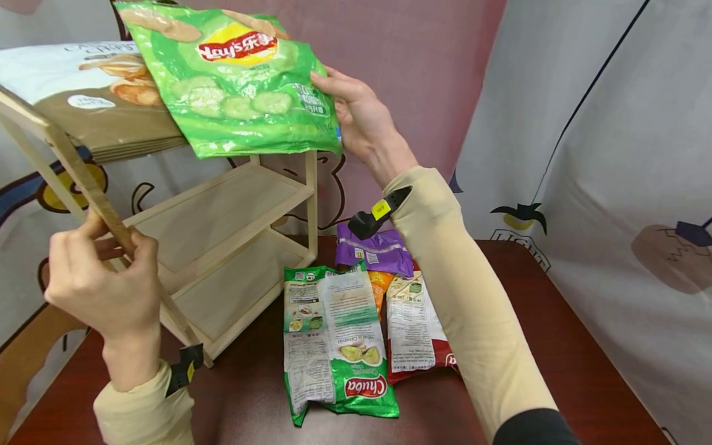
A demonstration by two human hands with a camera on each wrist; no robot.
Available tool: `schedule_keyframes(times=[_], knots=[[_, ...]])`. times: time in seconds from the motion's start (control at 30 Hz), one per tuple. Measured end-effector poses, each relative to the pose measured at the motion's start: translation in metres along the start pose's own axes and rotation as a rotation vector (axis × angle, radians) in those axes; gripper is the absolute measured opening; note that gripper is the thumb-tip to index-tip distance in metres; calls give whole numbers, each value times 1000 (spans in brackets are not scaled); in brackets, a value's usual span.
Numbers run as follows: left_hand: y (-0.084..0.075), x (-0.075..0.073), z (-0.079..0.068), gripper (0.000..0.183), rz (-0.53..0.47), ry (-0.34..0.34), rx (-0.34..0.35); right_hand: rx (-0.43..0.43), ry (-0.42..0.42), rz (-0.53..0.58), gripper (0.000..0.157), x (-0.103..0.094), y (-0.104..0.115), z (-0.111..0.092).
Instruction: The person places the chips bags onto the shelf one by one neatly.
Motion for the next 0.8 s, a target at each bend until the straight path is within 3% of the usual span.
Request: schedule_keyframes(times=[0.2,0.4,0.53,0.63,0.8], knots=[[0,-1,0,26,-2,3,3,-41,140,181,28,8,7,-4],[0,0,0,26,-3,4,0,-188,128,371,33,7,15,-6],[0,0,0,26,-2,-1,-5,-256,161,400,43,7,15,-11],[0,0,0,26,-4,-5,-7,-269,163,359,41,9,14,-11],[0,0,0,26,-4,-2,-3,-233,42,265,28,10,7,-3]])
Point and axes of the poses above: each hand's wrist, its own z-axis towards the middle knuckle, its own x-axis out of the palm, y = z × x, the point moved 6 cm from there along z, towards the middle knuckle, and after that the axes turned 8 degrees about z, right-handed, at the moved point
